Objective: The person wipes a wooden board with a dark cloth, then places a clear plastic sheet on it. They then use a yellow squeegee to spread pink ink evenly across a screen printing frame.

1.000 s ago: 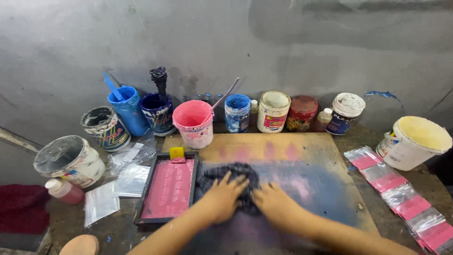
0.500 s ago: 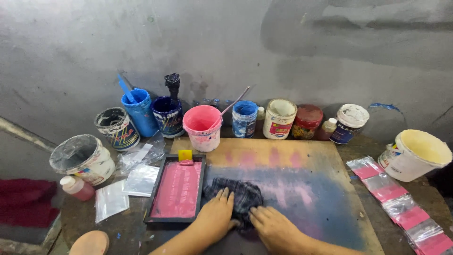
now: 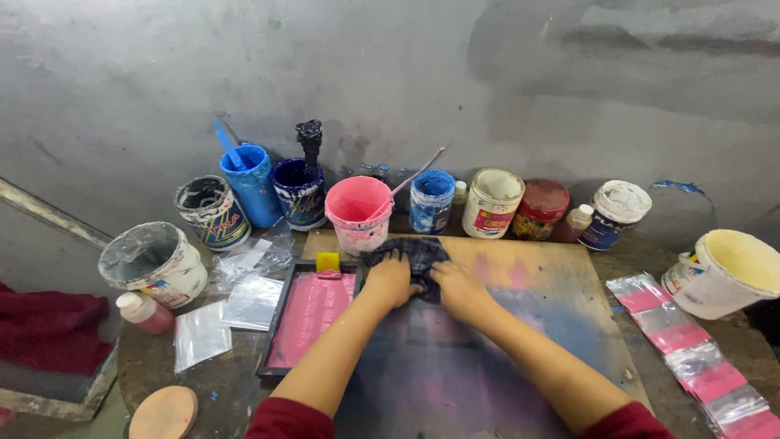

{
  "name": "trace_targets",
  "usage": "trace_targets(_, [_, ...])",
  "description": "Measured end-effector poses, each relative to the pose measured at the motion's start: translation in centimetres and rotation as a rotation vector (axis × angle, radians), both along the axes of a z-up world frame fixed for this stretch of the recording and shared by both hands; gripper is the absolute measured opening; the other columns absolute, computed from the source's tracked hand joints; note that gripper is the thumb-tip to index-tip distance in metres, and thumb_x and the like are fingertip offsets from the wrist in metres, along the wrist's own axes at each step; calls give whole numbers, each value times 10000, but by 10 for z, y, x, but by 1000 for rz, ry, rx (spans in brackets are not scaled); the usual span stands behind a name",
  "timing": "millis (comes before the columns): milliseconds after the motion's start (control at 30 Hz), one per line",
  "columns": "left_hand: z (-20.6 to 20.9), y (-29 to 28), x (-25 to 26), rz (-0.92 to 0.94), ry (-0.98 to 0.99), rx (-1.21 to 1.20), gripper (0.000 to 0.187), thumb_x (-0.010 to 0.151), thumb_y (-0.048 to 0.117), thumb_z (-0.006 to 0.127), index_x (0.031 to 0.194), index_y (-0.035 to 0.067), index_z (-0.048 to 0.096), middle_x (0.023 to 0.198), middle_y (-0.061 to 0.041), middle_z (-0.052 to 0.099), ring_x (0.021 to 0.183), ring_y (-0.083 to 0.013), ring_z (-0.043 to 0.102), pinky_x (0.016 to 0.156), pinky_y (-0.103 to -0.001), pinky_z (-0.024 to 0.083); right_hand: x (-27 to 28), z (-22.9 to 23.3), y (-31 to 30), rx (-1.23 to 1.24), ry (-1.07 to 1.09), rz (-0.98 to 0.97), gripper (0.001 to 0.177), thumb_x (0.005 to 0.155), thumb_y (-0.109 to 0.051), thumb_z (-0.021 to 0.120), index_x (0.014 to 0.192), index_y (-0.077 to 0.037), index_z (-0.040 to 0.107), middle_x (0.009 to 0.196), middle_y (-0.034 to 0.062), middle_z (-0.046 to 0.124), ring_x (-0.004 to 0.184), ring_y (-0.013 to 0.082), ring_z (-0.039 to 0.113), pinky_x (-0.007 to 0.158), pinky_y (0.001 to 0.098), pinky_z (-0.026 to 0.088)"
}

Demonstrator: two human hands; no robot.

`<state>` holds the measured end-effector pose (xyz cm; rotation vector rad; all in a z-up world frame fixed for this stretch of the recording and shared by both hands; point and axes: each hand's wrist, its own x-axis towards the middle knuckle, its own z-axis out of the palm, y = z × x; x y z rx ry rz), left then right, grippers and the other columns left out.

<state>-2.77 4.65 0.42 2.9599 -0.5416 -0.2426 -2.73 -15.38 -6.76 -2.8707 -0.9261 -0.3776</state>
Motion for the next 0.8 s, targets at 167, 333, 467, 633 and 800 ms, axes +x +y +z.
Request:
trace_targets(167, [-37,-9,19,7,-89,52,858,898,523,724,1448,-97,502,1423,-311,565,1328,-404,577,1023,-496,548,-5,16,1,64,85,-7,452,897,-44,454,1277,-77,697,1284,161,696,1252,314,647,1092,395,463])
trace_targets(333, [-68,-29,-17,-17,-136,181,864,891,545,728,1419,-109,528,1372,-304,598,1259,-389,619,957,-460,583,-61,31,-16,59,171,-31,455,894,-17,460,1288,-69,682,1311,181,676,1280,334,626,1101,432,464])
trace_targets(467, [-90,-59,-100,-76,-133,262,972,830,697,779,1365,-79,543,1316,-255,595,1190,-362,601,922,-427,516,-131,21,-47,225,183,216,384,759,-1,508,1113,-3,658,1152,229,672,1045,414,612,977,478,468])
trace_targets(633, [-185,-106,-155,-261,58,191,1136,903,674,707,1568,-142,281,1528,-439,341,1358,-613,372,995,-660,422,-189,-72,-110,-69,70,358,181,864,-291,649,832,-114,635,813,90,609,668,324,586,606,456,418])
trace_targets(800, [-136,-124,-146,-210,175,131,694,1011,247,499,1579,-93,291,1600,-372,273,1444,-517,316,1071,-577,399,-196,-81,-113,4,251,91,138,904,-224,587,909,-87,573,887,150,579,756,379,596,687,485,511])
